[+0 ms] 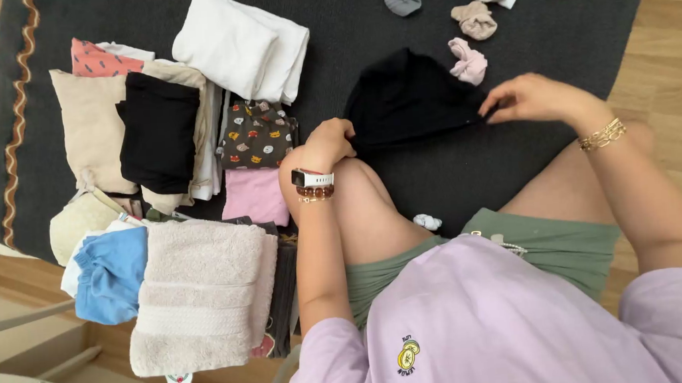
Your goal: Folding various items of laundry and organizing them into neat piles.
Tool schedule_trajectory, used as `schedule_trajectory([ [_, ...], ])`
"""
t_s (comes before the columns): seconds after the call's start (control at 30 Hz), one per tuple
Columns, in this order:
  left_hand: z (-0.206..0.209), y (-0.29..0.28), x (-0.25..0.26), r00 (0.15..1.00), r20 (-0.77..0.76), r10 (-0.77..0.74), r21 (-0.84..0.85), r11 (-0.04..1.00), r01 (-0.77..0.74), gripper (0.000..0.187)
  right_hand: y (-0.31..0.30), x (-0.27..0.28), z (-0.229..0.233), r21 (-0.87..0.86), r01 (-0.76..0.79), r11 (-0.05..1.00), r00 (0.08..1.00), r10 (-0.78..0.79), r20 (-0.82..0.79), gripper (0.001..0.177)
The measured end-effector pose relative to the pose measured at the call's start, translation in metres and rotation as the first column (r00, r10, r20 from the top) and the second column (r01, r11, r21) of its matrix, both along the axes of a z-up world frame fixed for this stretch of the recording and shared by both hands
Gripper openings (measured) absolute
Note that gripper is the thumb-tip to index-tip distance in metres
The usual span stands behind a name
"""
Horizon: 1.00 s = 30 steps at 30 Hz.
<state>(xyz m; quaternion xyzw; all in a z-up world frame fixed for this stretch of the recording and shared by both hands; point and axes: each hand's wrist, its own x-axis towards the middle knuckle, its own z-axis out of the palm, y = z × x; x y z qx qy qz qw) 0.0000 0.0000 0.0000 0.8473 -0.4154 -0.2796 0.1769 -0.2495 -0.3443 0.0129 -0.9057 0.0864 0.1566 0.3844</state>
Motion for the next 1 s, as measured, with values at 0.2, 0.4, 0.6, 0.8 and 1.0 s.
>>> schedule_trajectory([
  [0.2, -0.002, -0.005, 0.031, 0.994, -0.005, 0.106, -0.080, 0.991, -0.106, 0.026, -0.006, 0.024, -0.010, 0.201, 0.330, 0.922, 0.939, -0.343, 0.029, 0.023],
  [0.4, -0.030, -0.048, 0.073, 0.852, 0.318, 0.416, -0.124, 0.909, -0.398, 0.015, -0.010, 0.117, -0.018, 0.521, 0.518, 0.678, 0.727, -0.670, 0.150, 0.018],
  [0.6, 0.048, -0.095, 0.010, 0.601, 0.754, 0.266, -0.339, 0.941, 0.009, 0.013, 0.054, 0.128, -0.016, -0.028, 0.465, 0.885, 0.597, -0.290, 0.748, 0.028],
  [0.8, 0.073, -0.125, -0.046, 0.658, 0.750, 0.060, -0.502, 0.700, 0.508, 0.019, 0.104, 0.109, -0.065, -0.285, 0.400, 0.871, 0.615, -0.025, 0.788, 0.024],
  [1.0, 0.059, -0.157, -0.070, 0.686, 0.726, -0.053, -0.448, 0.720, 0.530, 0.017, 0.123, 0.102, -0.067, -0.085, 0.452, 0.888, 0.613, -0.240, 0.753, 0.018],
])
